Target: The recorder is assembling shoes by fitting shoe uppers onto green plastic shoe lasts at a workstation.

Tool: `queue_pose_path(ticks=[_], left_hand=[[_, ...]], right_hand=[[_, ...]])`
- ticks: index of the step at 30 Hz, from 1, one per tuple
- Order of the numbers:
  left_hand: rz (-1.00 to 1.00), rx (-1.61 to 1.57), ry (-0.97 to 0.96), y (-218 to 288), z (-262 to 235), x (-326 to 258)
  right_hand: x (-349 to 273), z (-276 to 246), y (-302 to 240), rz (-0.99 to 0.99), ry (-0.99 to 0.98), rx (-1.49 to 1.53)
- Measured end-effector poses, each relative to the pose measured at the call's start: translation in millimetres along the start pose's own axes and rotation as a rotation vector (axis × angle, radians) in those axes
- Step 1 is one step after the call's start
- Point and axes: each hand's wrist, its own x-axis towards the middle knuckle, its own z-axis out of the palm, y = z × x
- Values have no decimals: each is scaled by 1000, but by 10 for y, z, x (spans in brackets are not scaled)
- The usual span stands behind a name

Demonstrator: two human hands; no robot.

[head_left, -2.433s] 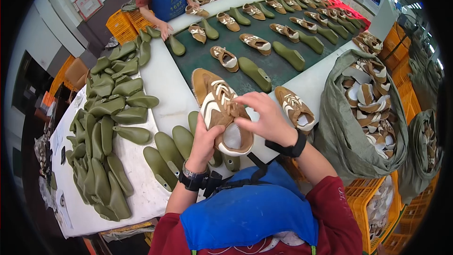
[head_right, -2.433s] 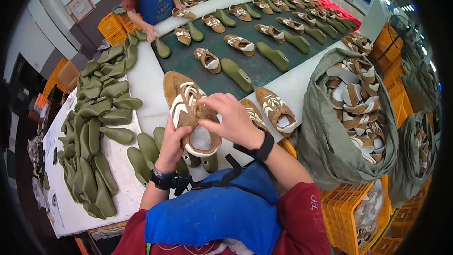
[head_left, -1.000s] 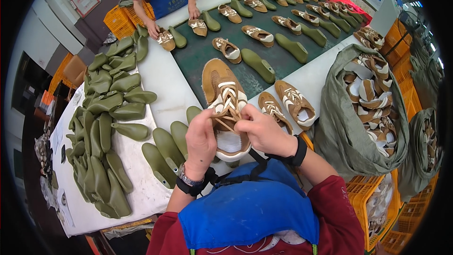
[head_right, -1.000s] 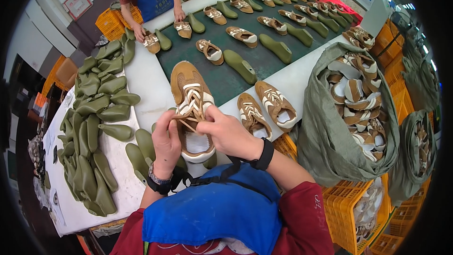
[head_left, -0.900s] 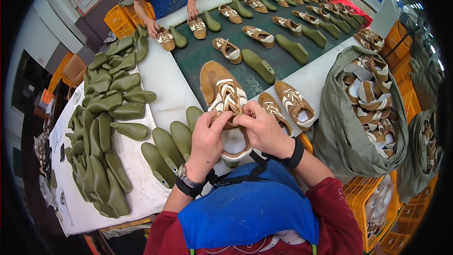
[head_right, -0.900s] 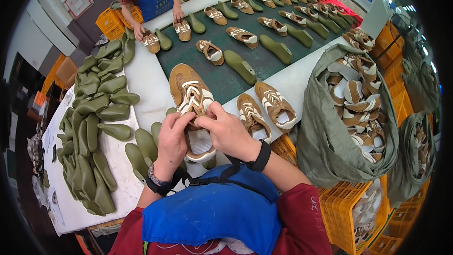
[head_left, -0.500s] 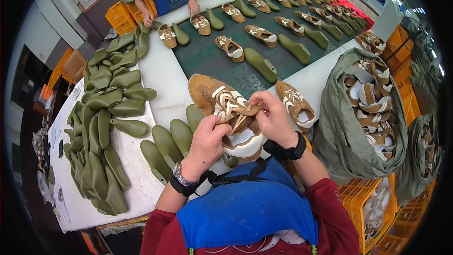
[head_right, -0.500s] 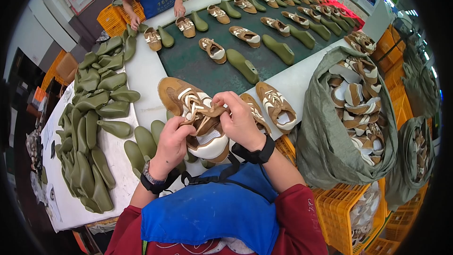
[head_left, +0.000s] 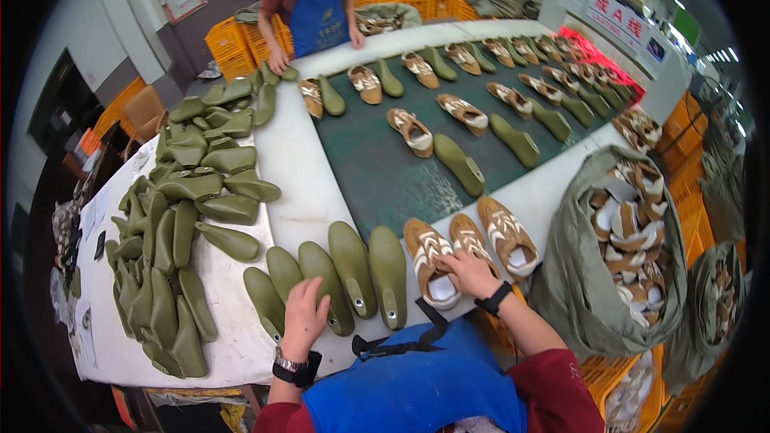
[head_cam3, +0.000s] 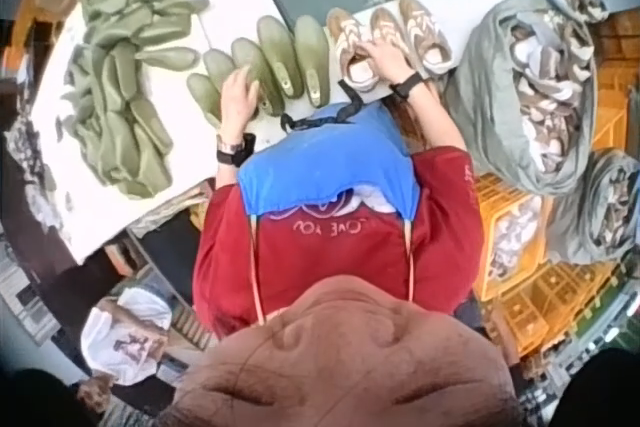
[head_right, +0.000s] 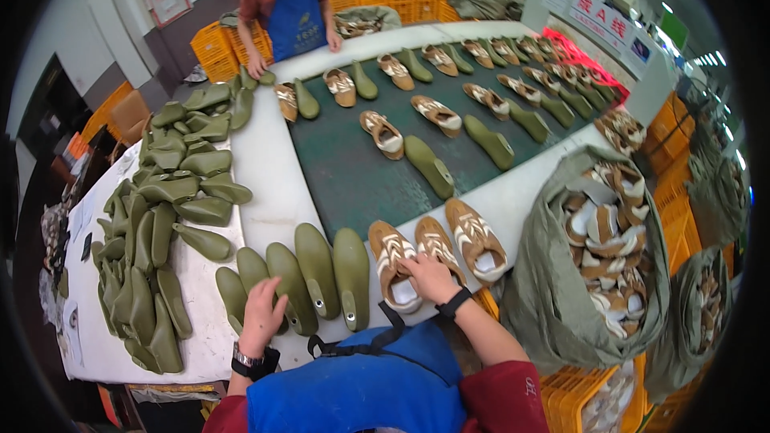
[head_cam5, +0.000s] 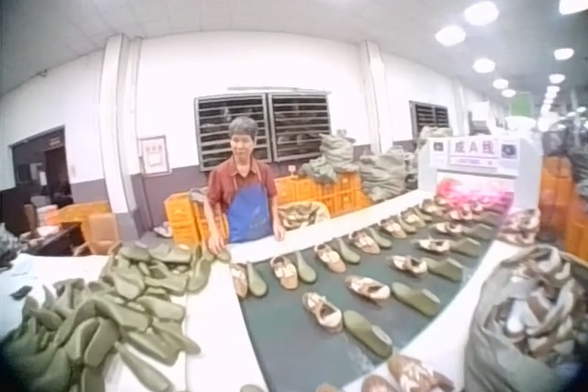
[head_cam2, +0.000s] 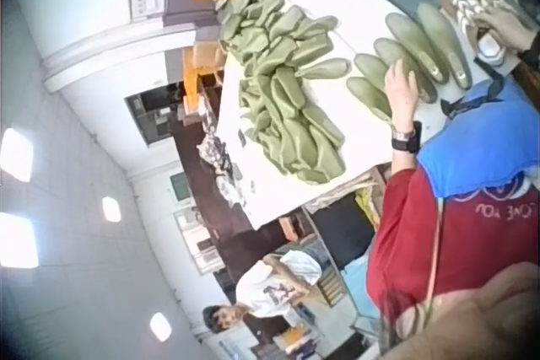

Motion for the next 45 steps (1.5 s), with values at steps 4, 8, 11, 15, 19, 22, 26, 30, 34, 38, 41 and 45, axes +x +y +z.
queue_pose_path(ticks=[4,8,11,15,19,22,26,30,34,38,41,45], left_hand=[[-138,97,-37,-239,-4,-353],[-251,191,14,-370,109,-480],[-348,65,3,-558,301,-614],[-475,10,-26,-528,458,-646],[-497,3,-18,-494,458,-610],[-488,-1,-12,-489,455,-595],[-503,-5,-7,-449,463,-585],[-503,15,1,-477,462,-585],[-525,21,-26,-467,457,-534],[-459,34,5,-520,491,-593],[-501,-7,-30,-446,465,-556],[-440,72,-25,-478,497,-607]], right_hand=[[342,-429,-606,-68,-10,-70],[430,-59,-1154,-231,-690,145],[500,404,-1147,-240,-713,163],[821,215,-1082,-118,-528,260],[1692,15,-507,-36,-298,321],[2057,96,-133,-87,-448,40],[2303,437,293,21,-345,-219],[2313,541,336,58,-223,-179],[2380,526,381,55,-274,-108],[2270,598,281,90,-246,-73],[2146,582,429,91,-277,5],[2098,508,390,88,-312,-44]])
